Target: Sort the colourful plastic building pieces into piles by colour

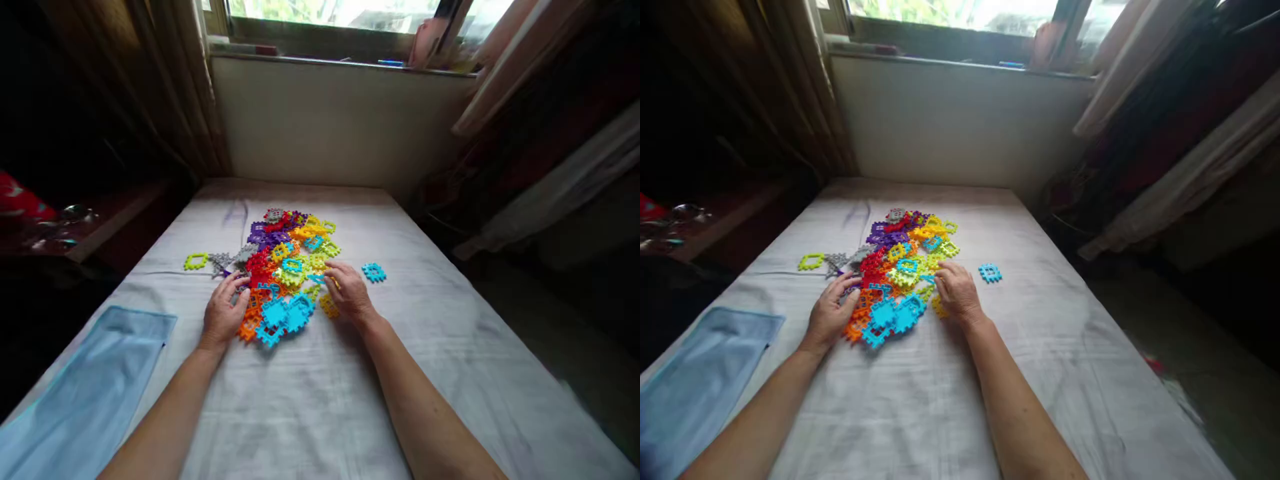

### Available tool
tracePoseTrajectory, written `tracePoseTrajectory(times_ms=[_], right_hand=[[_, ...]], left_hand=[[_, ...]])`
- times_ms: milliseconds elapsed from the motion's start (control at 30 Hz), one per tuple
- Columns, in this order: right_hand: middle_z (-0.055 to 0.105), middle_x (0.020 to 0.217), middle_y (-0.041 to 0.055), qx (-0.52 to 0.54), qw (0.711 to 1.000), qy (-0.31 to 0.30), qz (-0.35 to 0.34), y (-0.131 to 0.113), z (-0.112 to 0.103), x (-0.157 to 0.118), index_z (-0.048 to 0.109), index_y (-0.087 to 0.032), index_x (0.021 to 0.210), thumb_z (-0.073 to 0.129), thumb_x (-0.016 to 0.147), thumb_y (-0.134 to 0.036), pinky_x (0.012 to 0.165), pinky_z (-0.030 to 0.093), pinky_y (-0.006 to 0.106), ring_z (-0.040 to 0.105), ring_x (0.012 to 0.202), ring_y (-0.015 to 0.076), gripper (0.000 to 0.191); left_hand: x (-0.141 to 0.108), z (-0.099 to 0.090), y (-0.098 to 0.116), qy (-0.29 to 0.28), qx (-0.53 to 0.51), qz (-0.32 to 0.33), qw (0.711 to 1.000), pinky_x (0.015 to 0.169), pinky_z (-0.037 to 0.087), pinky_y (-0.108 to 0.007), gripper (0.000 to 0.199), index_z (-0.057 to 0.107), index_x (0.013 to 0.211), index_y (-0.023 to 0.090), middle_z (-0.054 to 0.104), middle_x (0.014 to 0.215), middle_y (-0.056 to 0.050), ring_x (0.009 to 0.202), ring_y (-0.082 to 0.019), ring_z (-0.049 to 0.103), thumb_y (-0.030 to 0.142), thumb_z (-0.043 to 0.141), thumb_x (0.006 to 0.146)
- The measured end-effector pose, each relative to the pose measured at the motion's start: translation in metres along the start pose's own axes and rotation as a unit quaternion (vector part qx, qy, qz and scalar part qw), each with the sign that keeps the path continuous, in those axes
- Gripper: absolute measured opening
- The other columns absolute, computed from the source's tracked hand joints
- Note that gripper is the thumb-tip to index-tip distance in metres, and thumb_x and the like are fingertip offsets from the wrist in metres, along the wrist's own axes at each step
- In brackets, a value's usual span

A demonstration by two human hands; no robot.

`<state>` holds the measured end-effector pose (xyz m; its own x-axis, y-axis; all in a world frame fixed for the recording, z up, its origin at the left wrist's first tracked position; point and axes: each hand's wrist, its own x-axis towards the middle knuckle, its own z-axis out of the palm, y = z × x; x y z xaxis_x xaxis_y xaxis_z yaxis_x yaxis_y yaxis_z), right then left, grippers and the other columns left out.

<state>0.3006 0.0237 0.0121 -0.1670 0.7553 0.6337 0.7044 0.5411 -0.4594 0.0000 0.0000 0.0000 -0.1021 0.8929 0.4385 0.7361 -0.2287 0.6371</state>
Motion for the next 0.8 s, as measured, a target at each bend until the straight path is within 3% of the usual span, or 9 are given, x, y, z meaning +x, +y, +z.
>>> tracePoseTrajectory(times_ms=[133,267,367,633,800], right_hand=[[0.074,0.087,0.009,-0.044,0.983,0.089,0.154,0.029,-0.03,0.004,0.07,-0.021,0.085,0.045,0.092,-0.042,0.082,0.052,0.034,0.067,0.085,0.0224,0.033],[0.071,0.074,0.0063,-0.003,0.92,0.172,0.352,0.059,-0.052,-0.003,0.071,-0.018,0.086,0.051,0.082,-0.052,0.067,0.052,0.032,0.065,0.068,0.0211,0.039],[0.069,0.069,0.0045,0.055,0.877,0.194,0.436,0.075,-0.059,-0.011,0.071,-0.015,0.089,0.058,0.073,-0.052,0.056,0.051,0.03,0.064,0.058,0.0199,0.041],[0.069,0.069,0.0042,0.086,0.852,0.223,0.466,0.089,-0.058,-0.017,0.069,-0.014,0.1,0.058,0.07,-0.045,0.048,0.047,0.025,0.063,0.053,0.0168,0.045],[0.073,0.075,0.0064,0.059,0.859,0.209,0.464,0.094,-0.058,-0.02,0.069,-0.014,0.103,0.055,0.07,-0.043,0.05,0.047,0.026,0.062,0.054,0.017,0.046]], left_hand=[[0.0,0.0,0.001,0.0,0.005,-0.001,1.0,0.111,0.045,-0.043,0.032,0.07,0.107,0.024,0.065,0.132,-0.006,0.124,-0.024,0.059,0.04,0.053,0.086],[0.0,-0.001,0.004,0.004,0.004,0.0,1.0,0.11,0.046,-0.044,0.032,0.071,0.106,0.023,0.065,0.132,-0.008,0.123,-0.026,0.06,0.04,0.053,0.086],[0.0,-0.002,0.005,0.003,0.004,-0.002,1.0,0.108,0.047,-0.043,0.031,0.071,0.107,0.023,0.064,0.133,-0.007,0.123,-0.025,0.06,0.039,0.053,0.086],[-0.001,-0.003,0.006,-0.006,0.008,-0.004,1.0,0.108,0.048,-0.043,0.031,0.071,0.106,0.024,0.063,0.134,-0.007,0.124,-0.026,0.059,0.039,0.053,0.087],[-0.001,-0.002,0.005,-0.002,0.01,-0.008,1.0,0.11,0.046,-0.044,0.032,0.071,0.107,0.023,0.062,0.135,-0.008,0.124,-0.026,0.059,0.041,0.053,0.087]])
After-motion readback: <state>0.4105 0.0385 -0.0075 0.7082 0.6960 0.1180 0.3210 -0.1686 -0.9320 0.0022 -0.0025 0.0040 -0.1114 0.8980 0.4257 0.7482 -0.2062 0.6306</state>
